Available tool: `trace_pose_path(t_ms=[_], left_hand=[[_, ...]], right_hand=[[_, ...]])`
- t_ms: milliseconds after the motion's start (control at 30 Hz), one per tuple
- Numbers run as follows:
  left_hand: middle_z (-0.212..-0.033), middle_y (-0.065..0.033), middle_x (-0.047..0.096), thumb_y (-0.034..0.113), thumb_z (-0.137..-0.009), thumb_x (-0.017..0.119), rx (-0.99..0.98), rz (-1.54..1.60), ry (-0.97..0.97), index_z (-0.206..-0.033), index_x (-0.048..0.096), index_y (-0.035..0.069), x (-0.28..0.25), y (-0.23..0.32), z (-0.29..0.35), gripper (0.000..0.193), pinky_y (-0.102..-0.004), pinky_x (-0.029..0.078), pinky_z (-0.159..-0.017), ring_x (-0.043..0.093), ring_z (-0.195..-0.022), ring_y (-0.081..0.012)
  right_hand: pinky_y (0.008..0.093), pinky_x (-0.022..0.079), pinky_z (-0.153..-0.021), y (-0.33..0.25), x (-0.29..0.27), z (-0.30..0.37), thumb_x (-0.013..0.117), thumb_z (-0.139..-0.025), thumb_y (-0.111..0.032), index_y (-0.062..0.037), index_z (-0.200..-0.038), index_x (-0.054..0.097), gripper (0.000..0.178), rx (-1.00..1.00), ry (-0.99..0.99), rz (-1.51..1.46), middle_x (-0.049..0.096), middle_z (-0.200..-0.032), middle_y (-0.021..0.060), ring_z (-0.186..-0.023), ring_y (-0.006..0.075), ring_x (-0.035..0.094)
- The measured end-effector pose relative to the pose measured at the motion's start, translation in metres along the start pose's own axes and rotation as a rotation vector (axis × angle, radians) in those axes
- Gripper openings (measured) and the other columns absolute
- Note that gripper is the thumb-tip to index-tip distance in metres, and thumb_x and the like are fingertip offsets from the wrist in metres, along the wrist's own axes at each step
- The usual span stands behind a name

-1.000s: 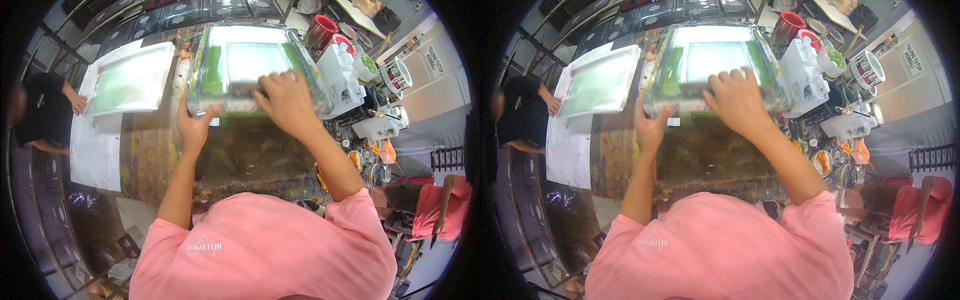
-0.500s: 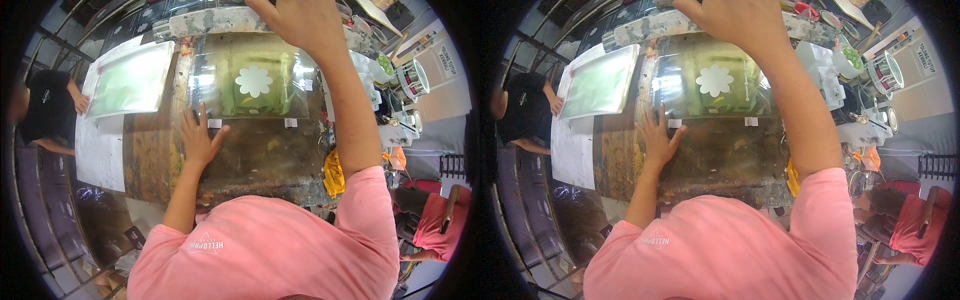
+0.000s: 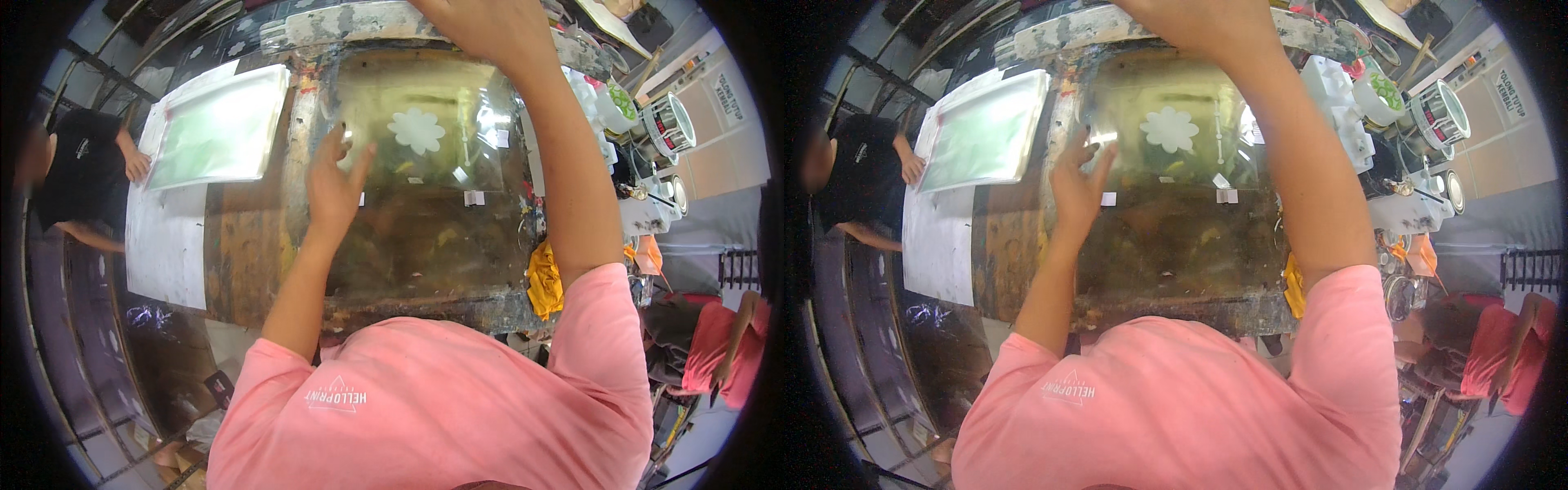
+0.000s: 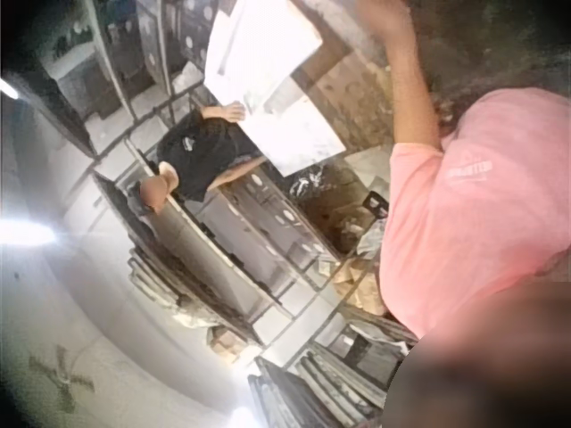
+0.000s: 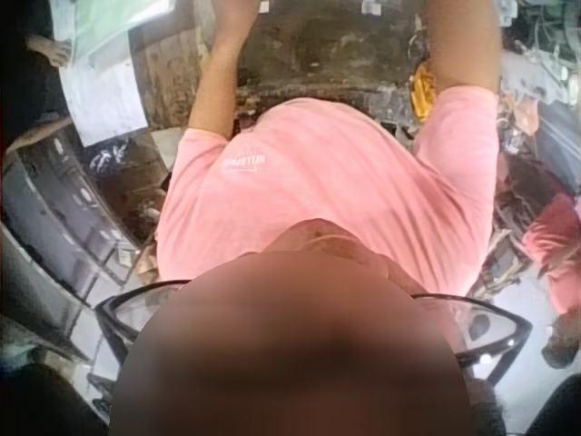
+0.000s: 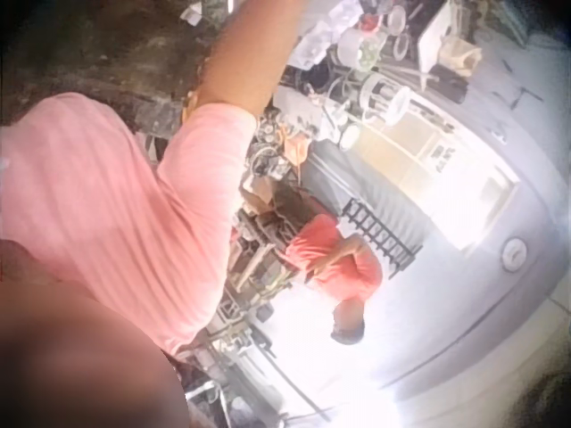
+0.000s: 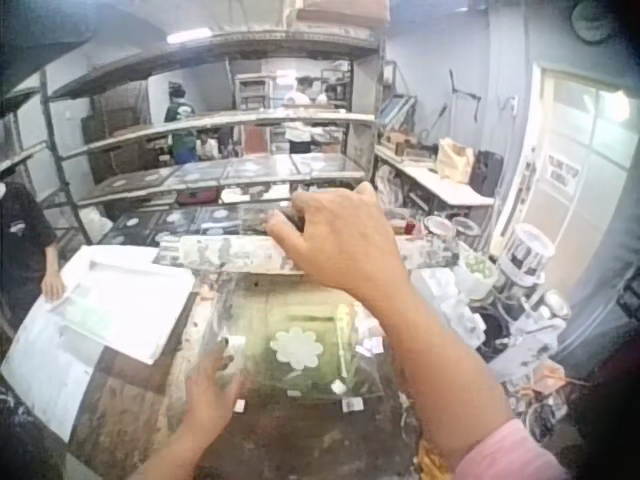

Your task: The person repeatedly applies green ink to a screen printing frame using a squeegee and pulls it across to print a flower design onto white fabric. The person lifts the frame to reveal the printed design and places it aside, then repeats the process on a new piece of fabric.

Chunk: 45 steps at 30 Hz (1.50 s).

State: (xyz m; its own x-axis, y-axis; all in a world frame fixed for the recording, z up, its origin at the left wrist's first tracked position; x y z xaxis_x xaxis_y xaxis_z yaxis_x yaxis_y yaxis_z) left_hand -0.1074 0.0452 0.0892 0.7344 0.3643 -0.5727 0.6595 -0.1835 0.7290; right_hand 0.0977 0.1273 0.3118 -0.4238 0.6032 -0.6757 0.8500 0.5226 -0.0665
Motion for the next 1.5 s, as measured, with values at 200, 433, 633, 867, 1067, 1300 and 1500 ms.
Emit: trace_pose_path(t_ms=[200, 433, 633, 867, 1067, 1300, 1500], left_hand=[[-0.096, -0.0162, 0.079, 0.008, -0.089, 0.076, -0.27, 0.259, 0.126, -0.14, 0.063, -0.002, -0.066, -0.014, -0.022, 0.054, -0.0292, 0.055, -0.072, 0.07, -0.08, -0.0126], [-0.13, -0.0158, 0.071, 0.0, -0.083, 0.072, -0.133, 0.049, 0.366, -0.142, 0.059, -0.007, -0.221, -0.125, -0.037, 0.061, -0.0255, 0.055, -0.071, 0.073, -0.084, -0.0148], [-0.133, -0.0189, 0.069, 0.006, -0.08, 0.071, -0.178, -0.257, 0.432, -0.142, 0.058, -0.009, -0.327, -0.222, -0.051, 0.065, -0.0287, 0.057, -0.079, 0.073, -0.09, -0.0165], [-0.138, -0.0289, 0.063, 0.026, -0.09, 0.075, -0.208, -1.208, 0.74, -0.141, 0.063, 0.001, -0.311, -0.21, -0.039, 0.058, -0.0527, 0.043, -0.111, 0.059, -0.13, -0.0407], [-0.17, -0.0107, 0.035, 0.042, -0.109, 0.052, 0.233, -0.952, -0.035, -0.16, 0.045, 0.015, -0.176, -0.118, -0.038, 0.058, -0.0606, 0.005, -0.129, 0.025, -0.16, -0.0326], [-0.167, -0.0108, 0.04, 0.046, -0.112, 0.036, -0.017, -0.805, -0.173, -0.158, 0.046, 0.011, -0.141, -0.177, -0.037, 0.059, -0.0676, 0.009, -0.126, 0.031, -0.156, -0.0389], [-0.155, -0.0139, 0.055, 0.043, -0.112, 0.036, -0.12, -0.595, -0.133, -0.148, 0.059, 0.009, -0.164, -0.173, -0.062, 0.054, -0.0639, 0.013, -0.126, 0.043, -0.149, -0.0363]], right_hand=[[0.0518, 0.045, -0.08, 0.002, -0.001, 0.01, 0.06, -0.093, -0.042, -0.0024, -0.075, 0.071, 0.046, -0.054, 0.06, 0.02, 0.07, -0.074, 0.0214, -0.076, 0.0395, 0.069], [0.0509, 0.046, -0.08, -0.002, -0.002, 0.003, 0.06, -0.093, -0.043, -0.0023, -0.074, 0.07, 0.046, 0.002, -0.022, 0.048, 0.069, -0.073, 0.0198, -0.075, 0.0391, 0.068], [0.05, 0.047, -0.079, -0.004, -0.001, 0.004, 0.06, -0.093, -0.042, -0.0025, -0.072, 0.068, 0.045, -0.004, 0.013, 0.038, 0.068, -0.073, 0.0196, -0.076, 0.039, 0.068], [0.0507, 0.047, -0.079, -0.007, -0.003, 0.004, 0.061, -0.092, -0.039, -0.0025, -0.073, 0.067, 0.042, 0.021, -0.029, 0.065, 0.067, -0.073, 0.0191, -0.075, 0.0394, 0.066], [0.0521, 0.046, -0.079, -0.017, -0.01, -0.002, 0.061, -0.093, -0.04, -0.0037, -0.073, 0.067, 0.042, 0.091, -0.086, 0.042, 0.067, -0.072, 0.0178, -0.075, 0.0395, 0.066], [0.045, 0.044, -0.085, 0.001, 0.005, 0.01, 0.056, -0.102, -0.05, -0.0055, -0.101, 0.073, 0.047, -0.06, 0.019, 0.09, 0.072, -0.093, 0.0183, -0.092, 0.0379, 0.067], [0.0464, 0.044, -0.085, 0.003, 0.007, 0.008, 0.058, -0.101, -0.051, -0.0028, -0.108, 0.074, 0.051, -0.047, -0.038, 0.111, 0.073, -0.092, 0.0175, -0.09, 0.0378, 0.067]])
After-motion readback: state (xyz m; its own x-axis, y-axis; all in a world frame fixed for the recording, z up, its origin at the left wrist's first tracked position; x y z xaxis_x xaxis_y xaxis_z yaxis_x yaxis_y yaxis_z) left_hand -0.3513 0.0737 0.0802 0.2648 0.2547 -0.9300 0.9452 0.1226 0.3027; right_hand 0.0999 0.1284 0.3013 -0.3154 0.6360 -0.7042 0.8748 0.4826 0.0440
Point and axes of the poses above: each hand's wrist, its own z-axis away from the middle knuckle, its own x-axis out of the palm, y = z × x, the point moved 4 cm from there along -z, towards the middle knuckle
